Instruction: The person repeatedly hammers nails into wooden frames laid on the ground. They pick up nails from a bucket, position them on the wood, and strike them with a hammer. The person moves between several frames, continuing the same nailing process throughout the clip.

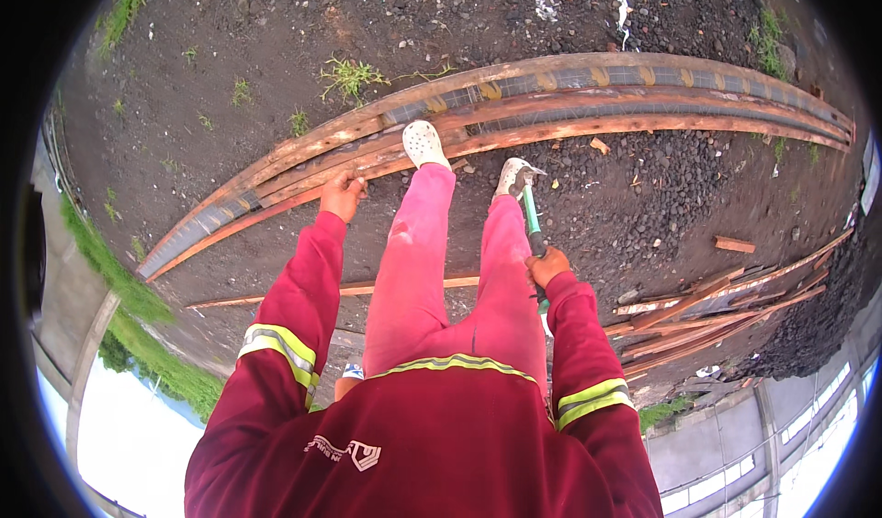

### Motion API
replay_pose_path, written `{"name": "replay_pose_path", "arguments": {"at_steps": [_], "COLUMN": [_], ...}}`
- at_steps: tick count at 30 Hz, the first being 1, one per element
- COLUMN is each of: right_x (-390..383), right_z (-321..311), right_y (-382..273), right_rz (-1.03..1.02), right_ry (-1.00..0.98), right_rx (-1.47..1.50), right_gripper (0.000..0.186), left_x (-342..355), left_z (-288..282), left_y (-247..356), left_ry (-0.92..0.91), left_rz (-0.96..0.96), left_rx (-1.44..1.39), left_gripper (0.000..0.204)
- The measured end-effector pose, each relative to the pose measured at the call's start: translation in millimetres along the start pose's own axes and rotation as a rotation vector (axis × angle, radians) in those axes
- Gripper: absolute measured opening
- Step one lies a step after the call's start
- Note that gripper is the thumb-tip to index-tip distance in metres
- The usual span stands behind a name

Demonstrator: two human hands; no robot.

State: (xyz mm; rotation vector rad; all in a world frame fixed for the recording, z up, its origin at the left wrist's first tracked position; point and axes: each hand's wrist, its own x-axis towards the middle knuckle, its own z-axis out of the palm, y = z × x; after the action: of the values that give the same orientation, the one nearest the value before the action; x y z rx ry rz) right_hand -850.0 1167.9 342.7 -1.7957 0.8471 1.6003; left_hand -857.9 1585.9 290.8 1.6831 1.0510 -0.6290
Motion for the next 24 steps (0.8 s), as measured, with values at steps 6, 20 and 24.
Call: {"name": "replay_pose_path", "arguments": {"at_steps": [6, 20, 24], "right_x": [35.5, 86.0, 96.8], "right_z": [1.9, 27.8, 31.9], "right_y": [-15.1, -36.9, -29.7], "right_rz": [-0.070, -0.090, -0.073], "right_ry": [0.049, -0.018, -0.038], "right_rx": [-0.053, 0.284, 0.232], "right_gripper": [0.044, 0.018, 0.024], "left_x": [88.6, 221.2, 232.9], "left_z": [53.6, 150.2, 165.8], "left_y": [-41.5, -67.9, -77.8], "left_ry": [-0.003, -0.004, -0.006], "left_rz": [0.092, 0.237, 0.244], "left_rx": [0.123, 0.312, 0.323], "left_gripper": [0.010, 0.016, 0.017]}}
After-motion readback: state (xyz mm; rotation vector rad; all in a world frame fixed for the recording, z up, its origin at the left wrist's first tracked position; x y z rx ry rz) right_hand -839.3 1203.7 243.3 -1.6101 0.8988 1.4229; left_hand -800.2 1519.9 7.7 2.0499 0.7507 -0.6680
